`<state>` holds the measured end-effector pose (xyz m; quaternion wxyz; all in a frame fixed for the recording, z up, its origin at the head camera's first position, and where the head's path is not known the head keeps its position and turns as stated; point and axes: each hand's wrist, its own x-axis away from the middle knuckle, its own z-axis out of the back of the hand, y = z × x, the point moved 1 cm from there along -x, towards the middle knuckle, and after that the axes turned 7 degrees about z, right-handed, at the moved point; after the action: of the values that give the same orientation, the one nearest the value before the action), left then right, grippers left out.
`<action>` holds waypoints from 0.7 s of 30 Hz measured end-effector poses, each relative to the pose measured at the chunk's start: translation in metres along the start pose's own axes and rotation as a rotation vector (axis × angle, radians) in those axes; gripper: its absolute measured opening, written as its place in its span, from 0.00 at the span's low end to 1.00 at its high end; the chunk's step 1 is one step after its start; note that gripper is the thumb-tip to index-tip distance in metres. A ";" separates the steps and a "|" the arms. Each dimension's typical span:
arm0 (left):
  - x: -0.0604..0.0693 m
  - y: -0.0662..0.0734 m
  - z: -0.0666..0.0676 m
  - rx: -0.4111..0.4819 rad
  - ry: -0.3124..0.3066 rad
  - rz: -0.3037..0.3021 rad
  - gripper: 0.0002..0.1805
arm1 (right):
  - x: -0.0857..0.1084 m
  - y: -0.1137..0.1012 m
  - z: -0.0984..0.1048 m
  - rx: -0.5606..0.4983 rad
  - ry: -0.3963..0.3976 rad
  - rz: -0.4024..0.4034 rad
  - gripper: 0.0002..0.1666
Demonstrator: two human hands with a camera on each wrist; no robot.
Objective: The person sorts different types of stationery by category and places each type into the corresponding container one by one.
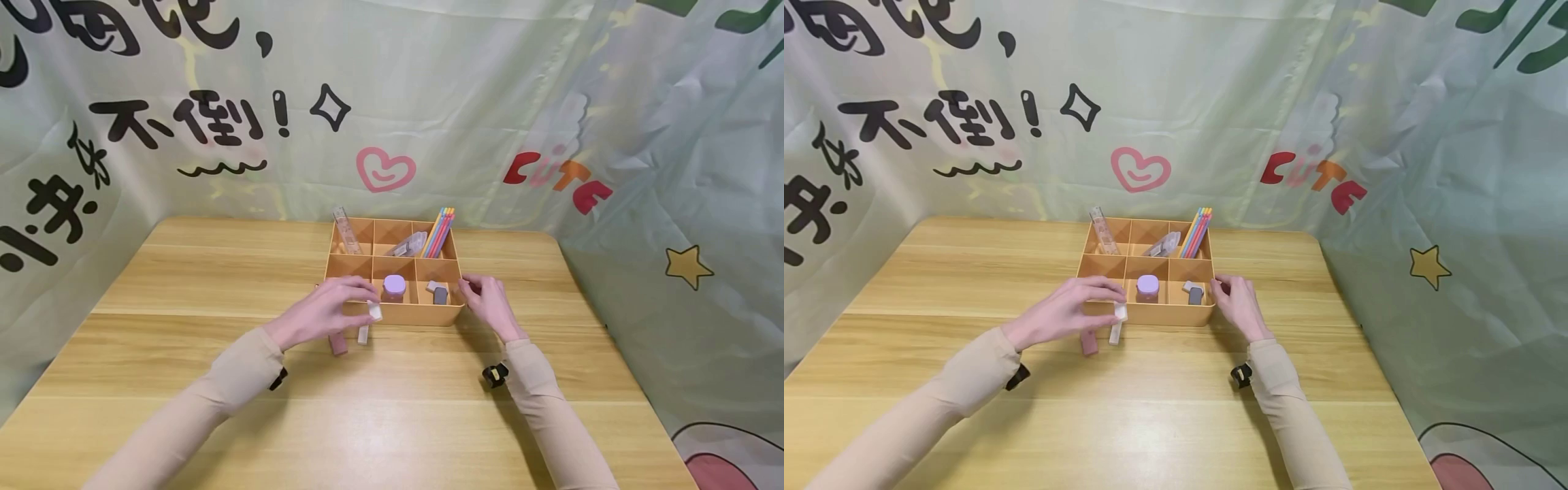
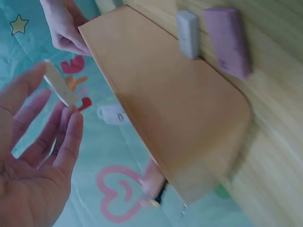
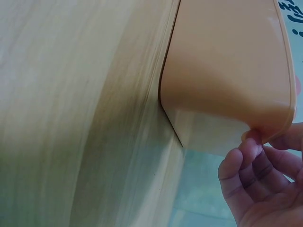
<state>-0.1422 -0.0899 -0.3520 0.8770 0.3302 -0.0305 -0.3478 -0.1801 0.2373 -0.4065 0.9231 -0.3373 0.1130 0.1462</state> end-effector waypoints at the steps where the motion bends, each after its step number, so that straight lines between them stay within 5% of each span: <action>1: -0.004 0.002 -0.001 0.005 0.002 0.015 0.17 | 0.000 0.000 0.000 0.001 0.001 0.000 0.19; 8: -0.035 0.012 -0.012 -0.033 0.049 0.058 0.17 | 0.000 0.001 -0.001 -0.003 -0.005 0.002 0.19; 21: -0.083 0.026 -0.035 -0.049 0.010 0.107 0.14 | 0.000 0.001 0.000 -0.012 -0.001 0.007 0.18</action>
<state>-0.1800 -0.0039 -0.3495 0.9022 0.3082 -0.0351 -0.2995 -0.1802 0.2385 -0.4071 0.9206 -0.3422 0.1129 0.1502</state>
